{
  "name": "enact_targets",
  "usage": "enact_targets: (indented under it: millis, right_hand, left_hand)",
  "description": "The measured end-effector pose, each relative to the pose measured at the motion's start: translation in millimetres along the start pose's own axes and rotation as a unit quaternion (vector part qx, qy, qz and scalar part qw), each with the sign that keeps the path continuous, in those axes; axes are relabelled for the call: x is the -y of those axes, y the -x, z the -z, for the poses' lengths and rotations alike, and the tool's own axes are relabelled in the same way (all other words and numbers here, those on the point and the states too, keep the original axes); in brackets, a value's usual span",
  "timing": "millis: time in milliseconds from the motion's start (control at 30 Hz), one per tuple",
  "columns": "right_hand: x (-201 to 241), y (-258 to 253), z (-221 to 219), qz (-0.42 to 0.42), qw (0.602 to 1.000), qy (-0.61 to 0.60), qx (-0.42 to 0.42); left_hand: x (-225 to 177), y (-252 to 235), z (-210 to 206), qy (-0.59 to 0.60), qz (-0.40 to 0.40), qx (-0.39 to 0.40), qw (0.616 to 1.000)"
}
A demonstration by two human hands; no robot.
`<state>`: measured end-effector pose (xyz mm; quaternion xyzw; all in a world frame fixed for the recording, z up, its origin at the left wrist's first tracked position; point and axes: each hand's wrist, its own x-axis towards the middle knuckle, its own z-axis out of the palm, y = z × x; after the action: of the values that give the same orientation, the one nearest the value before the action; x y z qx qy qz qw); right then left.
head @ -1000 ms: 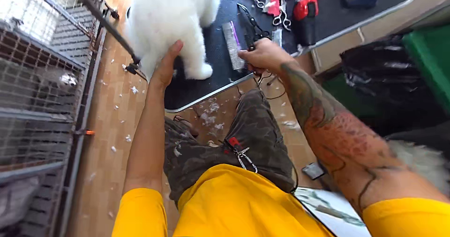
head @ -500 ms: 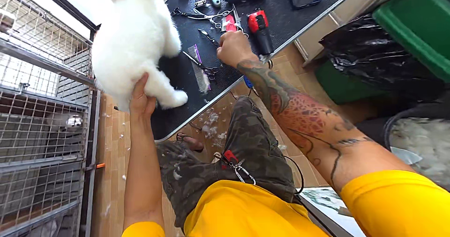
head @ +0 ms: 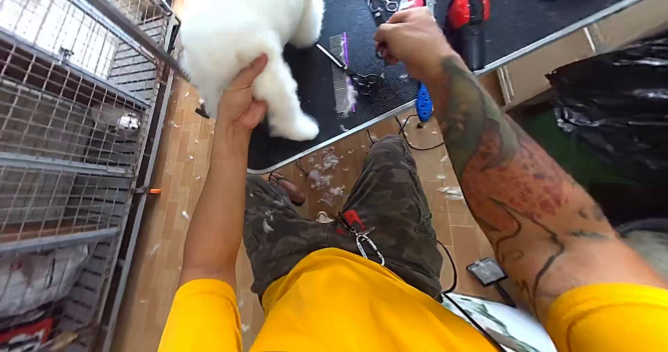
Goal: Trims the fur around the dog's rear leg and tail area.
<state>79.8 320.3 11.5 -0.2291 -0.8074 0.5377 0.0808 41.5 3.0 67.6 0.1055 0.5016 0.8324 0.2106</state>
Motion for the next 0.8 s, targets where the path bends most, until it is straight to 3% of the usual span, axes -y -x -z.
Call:
enact_targets:
  millis: [67, 133, 267, 467, 633, 800]
  right_hand:
    - [-0.5, 40.8, 5.2, 0.043, 0.979, -0.187, 0.066]
    - [-10.0, 86.2, 8.6, 0.082, 0.955, -0.261, 0.116]
    - [-29.8, 156.9, -3.1, 0.11, 0.949, -0.259, 0.143]
    - [-39.7, 220.8, -20.0, 0.161, 0.863, -0.231, 0.419]
    - [-47.2, 230.9, -32.4, 0.178, 0.821, -0.132, 0.526]
    - [-59.7, 189.9, -39.6, 0.132, 0.784, -0.138, 0.59]
  left_hand:
    - [-2.6, 0.1, -1.7, 0.019, 0.013, 0.002, 1.0]
    - [-4.5, 0.5, -5.9, 0.043, 0.029, -0.012, 0.999]
    - [-7.0, -1.8, -9.1, 0.086, 0.052, -0.014, 0.995]
    - [-12.8, -3.0, -9.2, 0.126, 0.072, -0.009, 0.989]
    - [-15.6, -3.2, -5.5, 0.149, 0.062, 0.008, 0.987]
    - [-17.8, -0.7, -4.2, 0.147, 0.057, 0.019, 0.987]
